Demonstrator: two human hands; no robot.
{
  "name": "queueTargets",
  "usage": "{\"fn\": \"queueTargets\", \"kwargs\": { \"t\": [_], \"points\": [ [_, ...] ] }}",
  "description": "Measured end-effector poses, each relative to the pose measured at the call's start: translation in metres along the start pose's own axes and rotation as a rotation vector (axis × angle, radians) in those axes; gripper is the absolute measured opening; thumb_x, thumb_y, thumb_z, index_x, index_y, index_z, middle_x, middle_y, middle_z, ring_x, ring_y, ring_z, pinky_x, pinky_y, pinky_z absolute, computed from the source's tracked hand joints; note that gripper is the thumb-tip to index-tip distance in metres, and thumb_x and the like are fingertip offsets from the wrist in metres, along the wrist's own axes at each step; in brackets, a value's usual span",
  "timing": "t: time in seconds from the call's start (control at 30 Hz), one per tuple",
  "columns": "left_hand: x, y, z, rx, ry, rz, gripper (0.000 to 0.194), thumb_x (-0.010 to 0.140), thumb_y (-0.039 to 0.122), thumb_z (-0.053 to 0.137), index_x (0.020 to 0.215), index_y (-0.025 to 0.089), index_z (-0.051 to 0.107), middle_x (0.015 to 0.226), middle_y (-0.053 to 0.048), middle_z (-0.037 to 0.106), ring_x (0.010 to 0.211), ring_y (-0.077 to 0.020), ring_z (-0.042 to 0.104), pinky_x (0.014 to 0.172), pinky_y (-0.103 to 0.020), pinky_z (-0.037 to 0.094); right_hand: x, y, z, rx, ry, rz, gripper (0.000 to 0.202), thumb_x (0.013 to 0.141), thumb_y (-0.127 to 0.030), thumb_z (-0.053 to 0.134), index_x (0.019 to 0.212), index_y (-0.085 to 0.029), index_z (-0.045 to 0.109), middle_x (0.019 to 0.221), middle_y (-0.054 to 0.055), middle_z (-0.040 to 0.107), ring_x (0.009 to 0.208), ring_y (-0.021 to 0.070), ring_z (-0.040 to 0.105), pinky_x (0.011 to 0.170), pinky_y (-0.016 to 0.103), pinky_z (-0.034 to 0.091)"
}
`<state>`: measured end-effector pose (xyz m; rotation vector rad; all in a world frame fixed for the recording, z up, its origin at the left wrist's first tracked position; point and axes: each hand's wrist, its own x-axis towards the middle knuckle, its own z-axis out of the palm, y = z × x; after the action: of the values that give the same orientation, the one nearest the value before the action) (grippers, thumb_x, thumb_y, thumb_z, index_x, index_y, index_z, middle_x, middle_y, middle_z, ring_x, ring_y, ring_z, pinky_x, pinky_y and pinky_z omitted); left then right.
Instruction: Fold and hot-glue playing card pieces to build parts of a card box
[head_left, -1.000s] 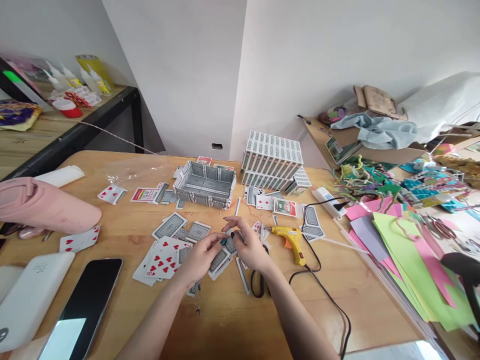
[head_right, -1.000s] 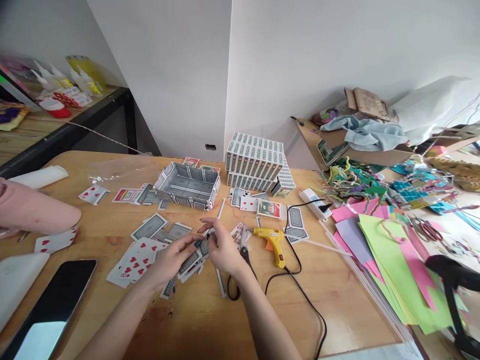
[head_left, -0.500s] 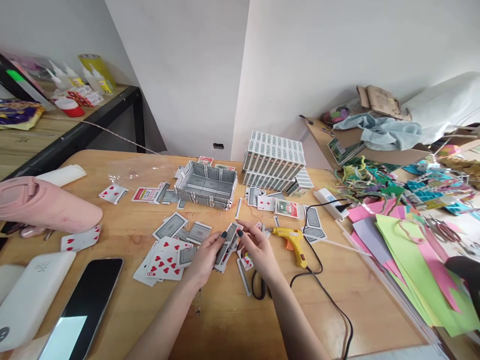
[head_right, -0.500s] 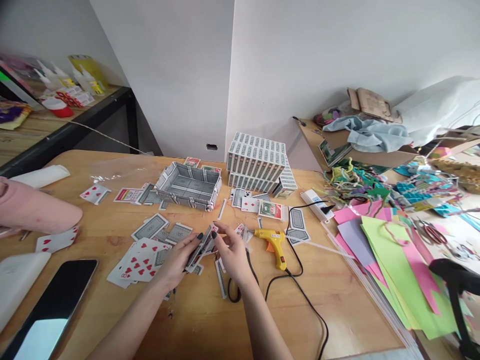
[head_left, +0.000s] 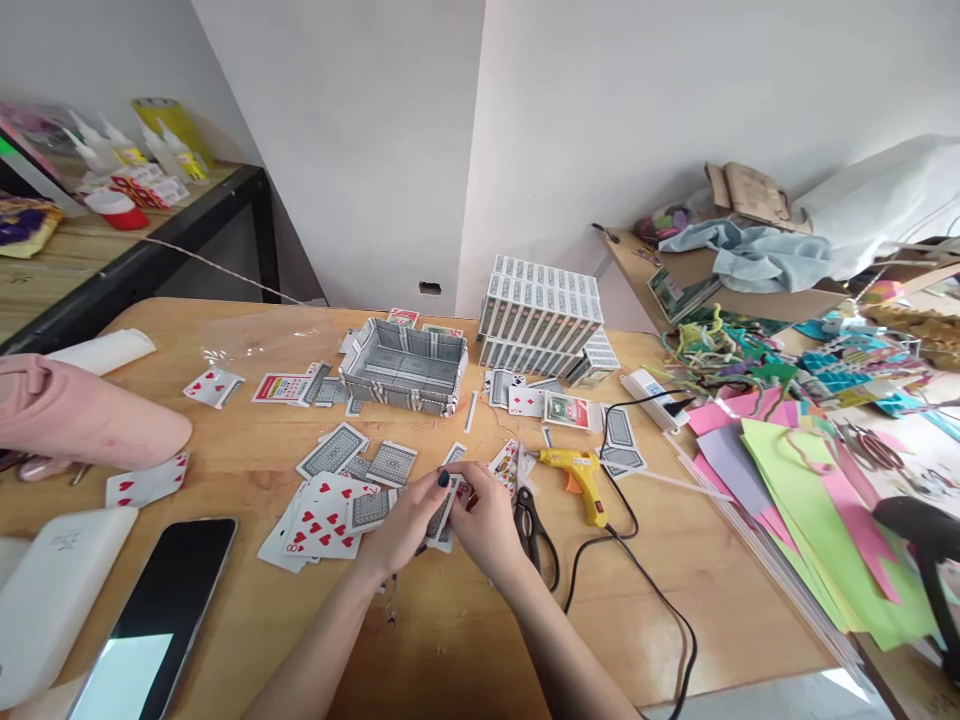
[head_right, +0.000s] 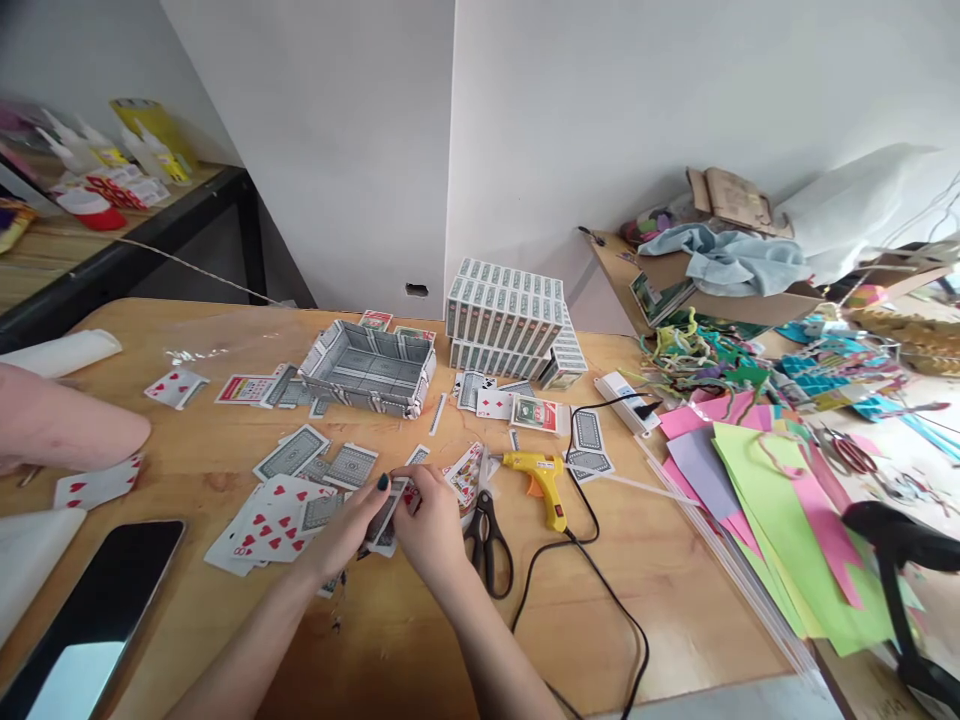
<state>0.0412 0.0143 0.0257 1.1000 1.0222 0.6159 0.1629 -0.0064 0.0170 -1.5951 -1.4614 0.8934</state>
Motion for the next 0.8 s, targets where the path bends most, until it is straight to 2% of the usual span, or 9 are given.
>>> {"fn": "queueTargets", "kwargs": {
  "t": [0.1,0.2,0.27,0.33,0.4,0.47,0.6,0.7,0.8],
  "points": [
    [-0.003,0.002,-0.001,0.004,-0.084,-0.042,0.044,0.075,0.048,0.058,0.106,0.016,0.057,0.079,-0.002,0.061,0.082,-0.0205,0.055,0.07,-0.028,0.043,-0.001,0.0,-0.002,-0.028,-0.019,-0.021,0.037,0.063,-0.004,0.047,0.09,-0.02,0.066,0.087,0.006,0.064,0.08,0.0191,0.06,0.072,0.028,0.047],
    [-0.004,0.001,-0.002,-0.017,-0.096,-0.086,0.031,0.072,0.037,0.064,0.095,0.017,0.057,0.076,0.0,0.056,0.079,-0.0172,0.053,0.065,-0.025,0.043,0.0,0.002,-0.005,-0.04,-0.021,-0.028,0.034,0.066,-0.006,0.047,0.091,-0.019,0.066,0.087,0.007,0.063,0.077,0.0182,0.059,0.07,0.027,0.046],
    [-0.003,-0.001,-0.002,-0.081,-0.112,-0.117,0.024,0.073,0.035,0.061,0.089,0.017,0.055,0.076,0.001,0.055,0.071,-0.014,0.053,0.058,-0.023,0.043,0.001,0.003,-0.007,-0.049,0.007,0.01,0.027,0.071,-0.012,0.049,0.092,-0.019,0.065,0.086,0.006,0.063,0.066,0.0155,0.057,0.064,0.026,0.046],
    [-0.003,-0.002,-0.003,-0.144,-0.148,-0.15,0.023,0.076,0.033,0.055,0.092,0.018,0.055,0.074,0.001,0.054,0.062,-0.0124,0.052,0.051,-0.022,0.042,0.002,0.005,-0.008,-0.066,0.057,0.06,0.021,0.074,-0.02,0.052,0.093,-0.018,0.063,0.085,0.004,0.062,0.054,0.0119,0.051,0.057,0.025,0.043],
    [-0.003,-0.003,-0.004,-0.171,-0.16,-0.173,0.027,0.078,0.032,0.048,0.097,0.017,0.056,0.068,0.0,0.054,0.057,-0.0133,0.052,0.048,-0.024,0.043,0.003,0.007,-0.009,-0.104,0.095,0.079,0.015,0.074,-0.025,0.055,0.086,-0.018,0.061,0.081,0.003,0.06,0.051,0.0105,0.047,0.054,0.024,0.041],
    [-0.002,-0.002,-0.004,-0.171,-0.132,-0.188,0.028,0.078,0.033,0.043,0.095,0.015,0.058,0.066,-0.001,0.054,0.059,-0.0156,0.054,0.05,-0.026,0.046,0.004,0.008,-0.01,-0.168,0.083,0.078,0.01,0.076,-0.028,0.055,0.072,-0.019,0.058,0.07,0.001,0.058,0.052,0.0114,0.047,0.053,0.023,0.038],
    [-0.003,-0.001,-0.004,-0.096,-0.021,-0.193,0.025,0.078,0.033,0.042,0.084,0.016,0.059,0.073,-0.003,0.057,0.068,-0.0182,0.055,0.059,-0.03,0.048,0.004,0.01,-0.012,-0.271,0.038,0.086,0.025,0.079,-0.03,0.051,0.057,-0.019,0.052,0.055,-0.001,0.051,0.052,0.0129,0.046,0.051,0.023,0.033],
    [-0.003,-0.001,-0.004,0.126,0.044,-0.092,0.02,0.076,0.031,0.045,0.074,0.017,0.059,0.072,-0.001,0.059,0.073,-0.0191,0.054,0.067,-0.029,0.045,0.005,0.008,-0.013,-0.322,0.05,0.074,0.026,0.081,-0.029,0.049,0.056,-0.019,0.052,0.056,0.0,0.052,0.052,0.0129,0.047,0.051,0.023,0.032],
    [-0.003,-0.003,-0.005,0.332,0.089,-0.017,0.021,0.077,0.034,0.045,0.071,0.018,0.058,0.072,-0.002,0.062,0.073,-0.0201,0.054,0.066,-0.028,0.04,0.005,0.007,-0.012,-0.37,0.073,0.056,0.029,0.081,-0.027,0.047,0.053,-0.019,0.051,0.054,0.0,0.053,0.051,0.0132,0.047,0.052,0.023,0.032]
  ]
}}
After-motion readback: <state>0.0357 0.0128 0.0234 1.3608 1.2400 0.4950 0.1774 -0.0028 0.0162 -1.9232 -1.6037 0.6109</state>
